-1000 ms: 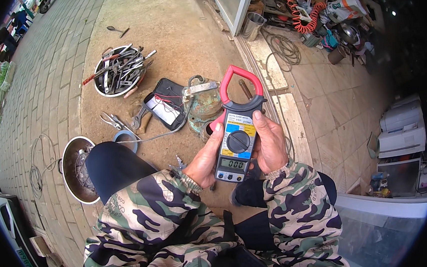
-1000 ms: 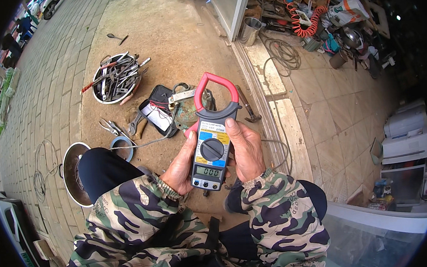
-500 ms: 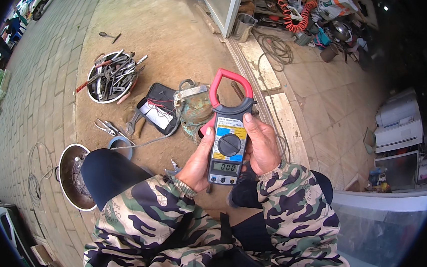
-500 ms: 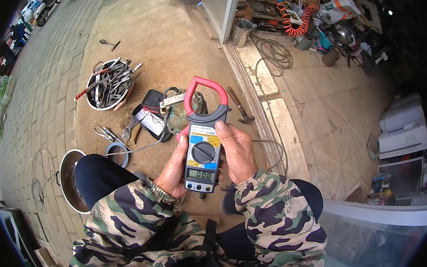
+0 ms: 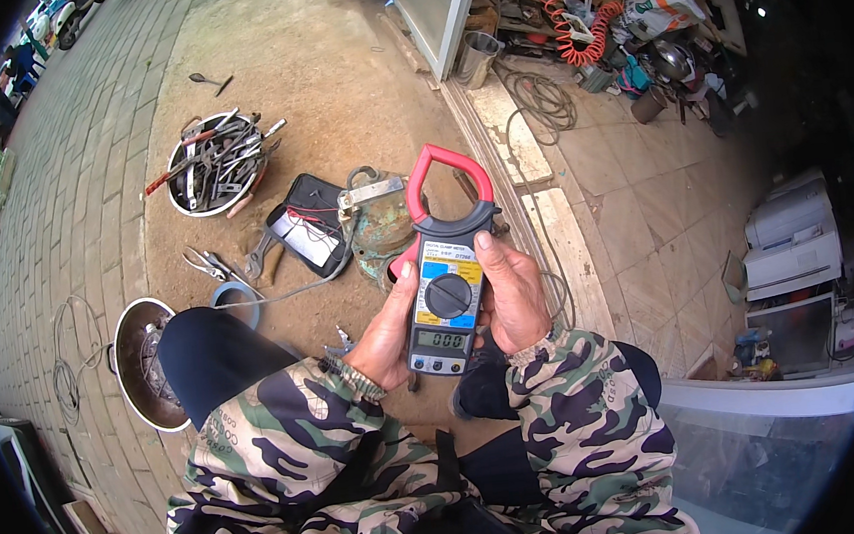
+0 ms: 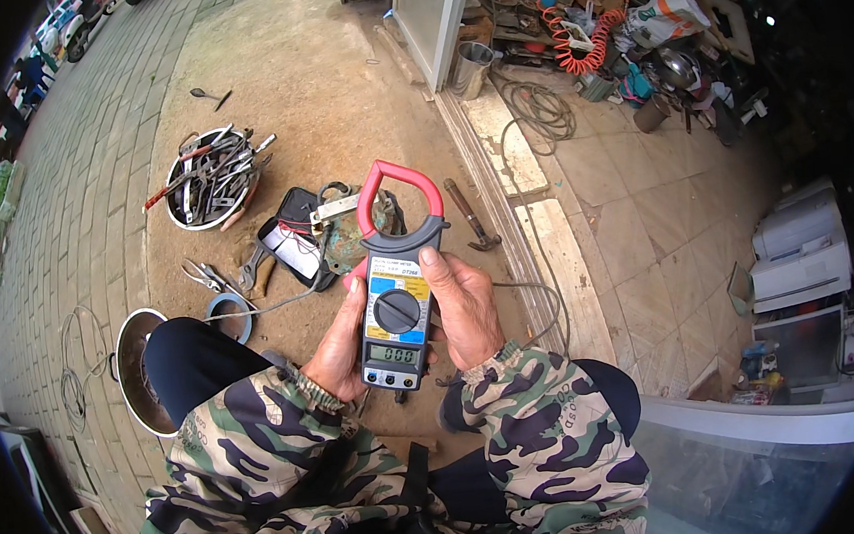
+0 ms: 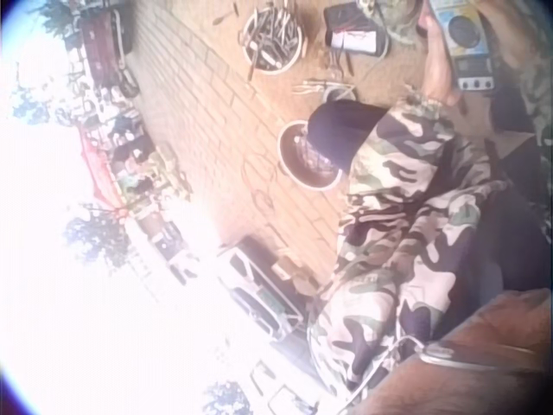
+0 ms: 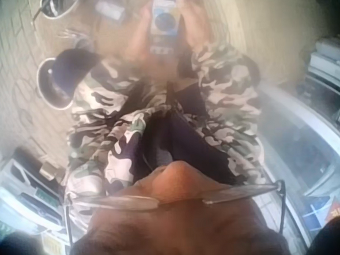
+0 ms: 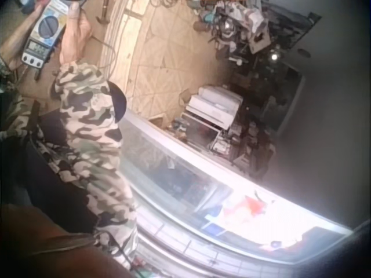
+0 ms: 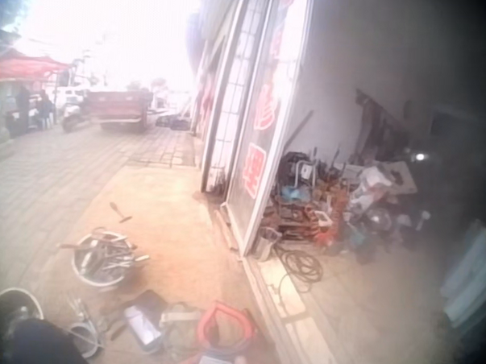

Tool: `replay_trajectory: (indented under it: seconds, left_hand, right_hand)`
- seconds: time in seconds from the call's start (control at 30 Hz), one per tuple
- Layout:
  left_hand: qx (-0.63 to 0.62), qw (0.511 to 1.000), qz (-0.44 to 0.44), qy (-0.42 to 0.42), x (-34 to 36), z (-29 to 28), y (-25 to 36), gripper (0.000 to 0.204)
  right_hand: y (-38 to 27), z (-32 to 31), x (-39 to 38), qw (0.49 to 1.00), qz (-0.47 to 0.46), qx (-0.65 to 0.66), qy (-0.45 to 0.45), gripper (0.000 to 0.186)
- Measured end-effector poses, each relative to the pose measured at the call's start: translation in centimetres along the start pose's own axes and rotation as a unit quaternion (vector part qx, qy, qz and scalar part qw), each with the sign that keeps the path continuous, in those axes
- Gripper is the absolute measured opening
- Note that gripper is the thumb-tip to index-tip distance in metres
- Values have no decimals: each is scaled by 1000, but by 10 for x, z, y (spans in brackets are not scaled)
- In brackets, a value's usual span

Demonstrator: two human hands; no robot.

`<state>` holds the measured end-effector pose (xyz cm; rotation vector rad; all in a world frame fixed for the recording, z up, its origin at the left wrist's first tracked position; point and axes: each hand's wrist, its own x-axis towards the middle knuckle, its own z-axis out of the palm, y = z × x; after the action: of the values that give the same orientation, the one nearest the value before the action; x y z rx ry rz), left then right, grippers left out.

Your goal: The person retrieves a clamp multimeter from a case, sets it to measure current, and uses it to test a rusty electrical component. They then strip a wire with pliers and connect it to a power strip to continue testing the component.

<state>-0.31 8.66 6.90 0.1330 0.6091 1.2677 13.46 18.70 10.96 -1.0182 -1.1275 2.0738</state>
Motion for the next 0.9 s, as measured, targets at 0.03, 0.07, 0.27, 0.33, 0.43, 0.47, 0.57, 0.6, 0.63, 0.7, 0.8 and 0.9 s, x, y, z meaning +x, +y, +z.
replay_trajectory:
  seconds: [0.03,0.07,0.27,0.33,0.43,0.47,0.57,0.6,0.63,0.7,0.8,0.9]
  left_hand:
    - [1,1000,0,-1,0,0,0,75]
    - [1,1000,2,-1,0,0,0,76]
    - [-4,1000,0,-24,1,-7,-1,77]
    - [-4,1000,-2,-25,2,-7,-1,77]
    - [4,1000,1,-4,0,-5,0,77]
    - [10,1000,2,-1,0,-4,0,77]
    - [24,1000,-1,-2,0,-6,-1,79]
    - [27,1000,-7,-10,0,-10,-3,80]
    - [30,999,-12,-18,0,-13,-3,81]
    - [48,998,23,36,-1,3,-5,80]
    - [25,997,57,51,-2,11,-2,78]
    - [20,997,71,26,2,2,0,78]
  right_hand:
    - [0,0,0,1000,1,1,-3,48]
    - [0,0,0,1000,1,1,-2,49]
    - [4,0,2,1000,-5,-1,9,50]
    - [5,-1,2,1000,-6,0,11,50]
    - [7,1,3,1000,-9,8,-1,49]
    - [5,1,3,1000,-7,9,-3,48]
    - [4,3,3,1000,-29,-4,-2,48]
    - [7,4,5,998,-56,-19,3,47]
    - [9,5,7,996,-83,-33,7,47]
    - [9,1,5,975,-159,-149,54,45]
    - [2,9,-7,865,-294,-363,187,48]
    - [-7,15,-21,698,-443,-535,175,40]
